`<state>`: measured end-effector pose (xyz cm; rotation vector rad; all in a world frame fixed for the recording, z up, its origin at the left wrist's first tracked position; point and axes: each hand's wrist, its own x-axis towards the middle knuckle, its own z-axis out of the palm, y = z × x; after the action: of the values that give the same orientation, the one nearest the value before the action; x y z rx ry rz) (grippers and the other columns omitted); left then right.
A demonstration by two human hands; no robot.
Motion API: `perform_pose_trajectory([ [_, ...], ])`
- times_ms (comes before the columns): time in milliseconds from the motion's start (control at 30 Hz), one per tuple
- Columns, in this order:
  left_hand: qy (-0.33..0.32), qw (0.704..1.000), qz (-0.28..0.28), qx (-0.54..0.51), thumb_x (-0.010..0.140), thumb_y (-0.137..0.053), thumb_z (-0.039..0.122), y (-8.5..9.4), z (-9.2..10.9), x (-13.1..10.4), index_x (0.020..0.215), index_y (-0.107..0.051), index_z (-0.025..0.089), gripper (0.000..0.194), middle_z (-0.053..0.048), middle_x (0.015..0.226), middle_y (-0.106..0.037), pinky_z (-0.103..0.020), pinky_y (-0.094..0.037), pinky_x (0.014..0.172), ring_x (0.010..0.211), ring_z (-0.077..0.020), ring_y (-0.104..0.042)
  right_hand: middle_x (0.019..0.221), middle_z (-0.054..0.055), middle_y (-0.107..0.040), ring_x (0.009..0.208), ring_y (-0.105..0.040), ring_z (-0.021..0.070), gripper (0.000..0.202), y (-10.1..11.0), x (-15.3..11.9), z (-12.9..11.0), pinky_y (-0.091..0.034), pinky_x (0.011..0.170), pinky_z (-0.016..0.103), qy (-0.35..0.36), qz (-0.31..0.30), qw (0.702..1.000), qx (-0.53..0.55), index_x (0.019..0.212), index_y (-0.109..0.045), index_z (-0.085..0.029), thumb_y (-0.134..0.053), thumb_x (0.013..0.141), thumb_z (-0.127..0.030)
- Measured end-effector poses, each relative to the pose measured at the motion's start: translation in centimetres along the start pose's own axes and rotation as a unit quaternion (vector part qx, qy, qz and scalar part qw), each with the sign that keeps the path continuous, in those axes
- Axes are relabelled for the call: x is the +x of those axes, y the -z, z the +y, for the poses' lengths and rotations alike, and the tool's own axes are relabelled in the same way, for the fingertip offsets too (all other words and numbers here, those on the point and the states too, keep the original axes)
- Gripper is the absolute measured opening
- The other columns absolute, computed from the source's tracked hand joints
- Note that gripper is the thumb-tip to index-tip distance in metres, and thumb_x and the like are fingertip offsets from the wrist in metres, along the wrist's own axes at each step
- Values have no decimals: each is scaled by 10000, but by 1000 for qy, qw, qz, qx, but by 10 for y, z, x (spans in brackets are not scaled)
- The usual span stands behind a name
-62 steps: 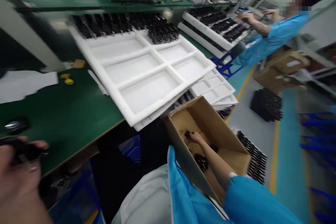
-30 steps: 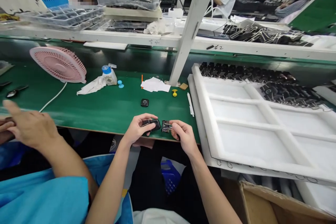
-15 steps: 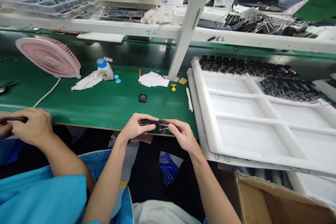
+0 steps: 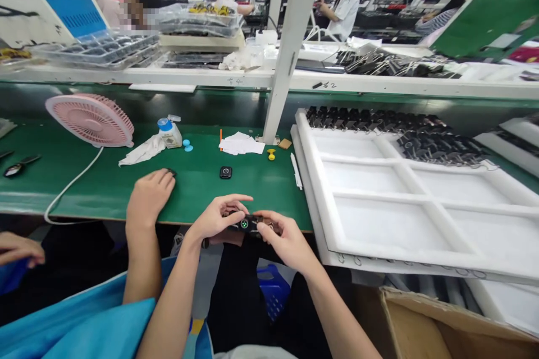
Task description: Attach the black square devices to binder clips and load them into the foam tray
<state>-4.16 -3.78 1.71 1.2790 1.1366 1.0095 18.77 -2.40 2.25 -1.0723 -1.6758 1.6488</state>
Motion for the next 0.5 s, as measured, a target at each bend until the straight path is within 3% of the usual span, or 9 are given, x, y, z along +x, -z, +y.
perform_pose_trajectory([
  [67,-49,996,74,-3,914,-633,585,2,3,3,1233,-700,144,548,-150,1079,-748,-294,-520,679,848,-236,-717,787,31,-653,698,-594,162,351,0,-31,-14,-478,650,278,-18,18,999,20,1170,-723,-166,-662,938,-422],
  [133,-61,973,217,56,952,-568,584,3,5,12,1181,-696,147,509,-149,1092,-737,-308,-515,688,862,-243,-712,813,39,-675,709,-630,163,353,8,-64,-27,-503,670,281,-29,14,996,82,1161,-708,-176,-690,931,-443],
  [200,-32,915,345,206,943,-590,547,4,5,27,1137,-705,172,437,-130,1084,-730,-358,-531,782,901,-266,-700,830,48,-701,672,-652,163,394,27,-91,-41,-520,653,285,-21,36,988,151,1132,-687,-181,-735,899,-496],
  [233,-13,878,378,294,931,-596,544,5,4,36,1160,-703,185,440,-134,1116,-719,-401,-536,837,954,-298,-690,813,48,-709,646,-656,165,411,43,-99,-47,-525,641,288,-7,77,984,163,1103,-674,-182,-758,877,-515],
  [300,23,813,383,437,930,-543,574,7,0,53,1280,-666,181,540,-179,1231,-670,-494,-529,911,1100,-384,-642,774,50,-722,642,-672,182,401,88,-104,-59,-535,651,301,30,208,970,119,1017,-645,-184,-801,837,-507],
  [333,40,795,367,481,937,-503,591,9,-3,60,1343,-632,158,608,-213,1285,-634,-533,-523,928,1169,-425,-603,746,48,-722,664,-685,197,381,116,-101,-64,-540,671,310,44,283,956,69,976,-628,-187,-816,823,-481],
  [400,69,781,339,520,938,-452,620,14,-8,70,1399,-591,89,716,-272,1318,-584,-575,-516,940,1227,-476,-553,793,69,-743,761,-713,237,349,178,-83,-71,-545,730,337,48,389,919,-46,919,-603,-187,-835,787,-412],
  [500,85,771,347,527,935,-427,624,24,-16,74,1343,-644,57,731,-287,1256,-584,-584,-509,956,1197,-482,-561,751,56,-718,715,-675,240,264,262,-39,-71,-504,694,342,19,499,843,-202,842,-594,-188,-782,736,-340],
])
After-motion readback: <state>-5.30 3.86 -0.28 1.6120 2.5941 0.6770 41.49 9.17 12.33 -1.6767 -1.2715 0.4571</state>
